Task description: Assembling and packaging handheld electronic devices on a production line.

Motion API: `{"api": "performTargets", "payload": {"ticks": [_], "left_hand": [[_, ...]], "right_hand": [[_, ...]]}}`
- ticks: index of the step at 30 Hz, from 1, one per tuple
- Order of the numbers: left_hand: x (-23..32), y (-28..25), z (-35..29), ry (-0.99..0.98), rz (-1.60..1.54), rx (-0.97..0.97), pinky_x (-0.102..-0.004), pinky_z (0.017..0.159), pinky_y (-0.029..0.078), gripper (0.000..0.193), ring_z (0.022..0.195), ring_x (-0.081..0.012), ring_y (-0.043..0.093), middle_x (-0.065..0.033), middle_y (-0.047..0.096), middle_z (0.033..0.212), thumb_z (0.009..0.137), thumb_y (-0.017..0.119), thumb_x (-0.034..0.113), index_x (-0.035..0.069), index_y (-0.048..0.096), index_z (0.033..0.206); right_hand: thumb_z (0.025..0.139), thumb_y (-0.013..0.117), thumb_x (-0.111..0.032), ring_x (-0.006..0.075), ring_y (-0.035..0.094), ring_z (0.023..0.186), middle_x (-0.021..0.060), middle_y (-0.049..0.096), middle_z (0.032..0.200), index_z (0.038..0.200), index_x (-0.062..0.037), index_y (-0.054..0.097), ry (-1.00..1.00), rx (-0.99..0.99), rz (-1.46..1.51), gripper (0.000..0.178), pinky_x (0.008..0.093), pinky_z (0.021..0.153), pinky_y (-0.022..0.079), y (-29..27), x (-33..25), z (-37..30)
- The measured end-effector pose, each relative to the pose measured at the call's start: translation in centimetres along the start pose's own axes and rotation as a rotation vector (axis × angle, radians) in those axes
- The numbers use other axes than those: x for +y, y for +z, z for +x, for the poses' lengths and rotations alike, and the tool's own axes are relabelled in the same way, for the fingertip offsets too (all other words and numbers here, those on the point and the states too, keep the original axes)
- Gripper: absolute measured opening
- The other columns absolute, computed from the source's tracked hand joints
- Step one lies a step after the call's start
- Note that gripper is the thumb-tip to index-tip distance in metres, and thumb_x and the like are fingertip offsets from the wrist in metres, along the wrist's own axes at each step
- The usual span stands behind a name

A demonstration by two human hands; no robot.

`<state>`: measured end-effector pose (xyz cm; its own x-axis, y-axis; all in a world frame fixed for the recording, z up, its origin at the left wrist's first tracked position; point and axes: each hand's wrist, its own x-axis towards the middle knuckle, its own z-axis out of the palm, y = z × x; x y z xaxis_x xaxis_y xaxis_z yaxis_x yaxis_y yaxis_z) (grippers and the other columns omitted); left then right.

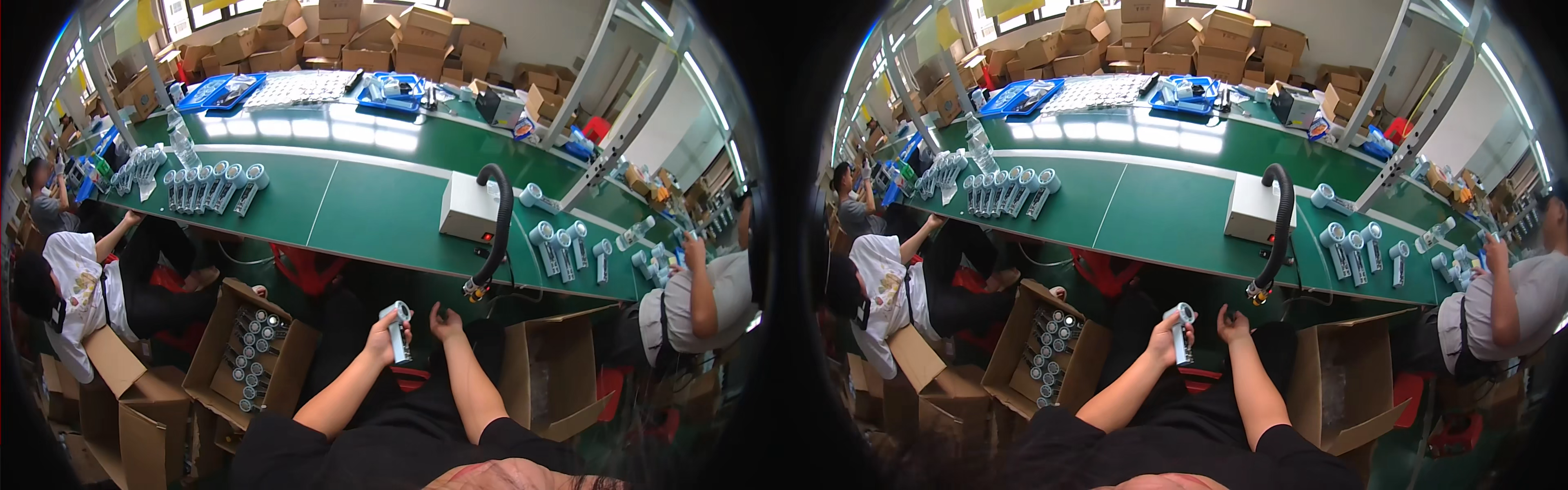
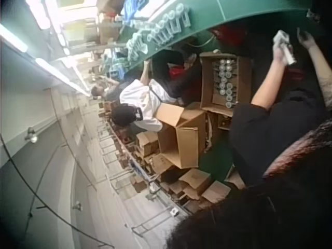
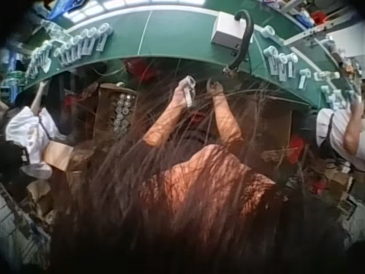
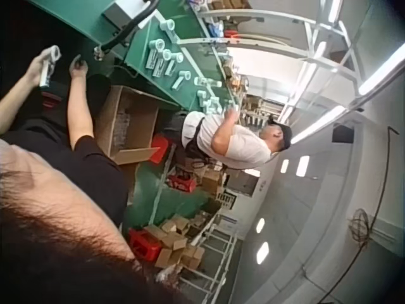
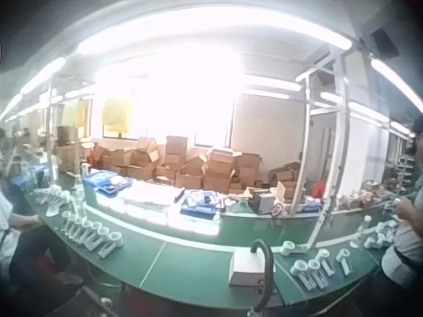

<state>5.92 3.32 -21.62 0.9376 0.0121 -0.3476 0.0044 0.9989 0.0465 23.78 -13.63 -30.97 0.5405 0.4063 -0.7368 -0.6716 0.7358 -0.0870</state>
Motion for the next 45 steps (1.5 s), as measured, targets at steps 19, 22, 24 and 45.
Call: {"api": "performTargets", "payload": {"ticks": [19, 22, 24, 45], "left_hand": [[5.6, 9.1, -9.3, 0.579, 0.071, -0.047, -0.0373, 0.078, 0.050, 0.049, 0.098, -0.0259, 0.062, -0.0223, 0.053, 0.138, 0.100, 0.056, 0.029, 0.003, 0.048, 0.141], [5.8, 11.3, -9.2, 0.519, 0.005, -0.086, -0.0396, 0.080, 0.050, 0.044, 0.102, -0.0281, 0.062, -0.0202, 0.055, 0.133, 0.100, 0.054, 0.032, 0.011, 0.049, 0.139], [5.6, 12.5, -9.1, 0.473, -0.067, -0.144, -0.0420, 0.083, 0.050, 0.039, 0.105, -0.0302, 0.063, -0.0182, 0.058, 0.128, 0.100, 0.053, 0.035, 0.019, 0.050, 0.136], [6.2, 14.1, -9.6, 0.580, 0.157, -0.269, -0.0483, 0.097, 0.044, 0.055, 0.120, -0.0352, 0.056, -0.0223, 0.051, 0.135, 0.097, 0.054, 0.040, 0.008, 0.043, 0.140]], "right_hand": [[0.104, 0.057, -0.030, 0.0253, 0.060, 0.114, 0.0141, 0.050, 0.144, 0.156, -0.0082, 0.033, 0.401, -0.664, -0.875, 0.061, 0.0347, 0.087, 0.054, 6.6, 9.2, -24.3], [0.106, 0.050, -0.041, 0.0267, 0.058, 0.117, 0.0152, 0.045, 0.149, 0.158, -0.0069, 0.029, 0.406, -0.716, -0.717, 0.066, 0.0366, 0.089, 0.053, 7.2, 9.4, -25.5], [0.107, 0.044, -0.053, 0.0281, 0.056, 0.121, 0.0164, 0.040, 0.154, 0.160, -0.0056, 0.026, 0.401, -0.780, -0.576, 0.074, 0.0385, 0.092, 0.052, 7.6, 9.1, -26.2], [0.083, 0.029, -0.095, 0.0330, 0.057, 0.118, 0.0208, 0.037, 0.153, 0.164, -0.0135, 0.000, 0.164, -0.768, -1.087, 0.119, 0.0377, 0.086, 0.051, 10.2, 9.0, -29.0]]}}
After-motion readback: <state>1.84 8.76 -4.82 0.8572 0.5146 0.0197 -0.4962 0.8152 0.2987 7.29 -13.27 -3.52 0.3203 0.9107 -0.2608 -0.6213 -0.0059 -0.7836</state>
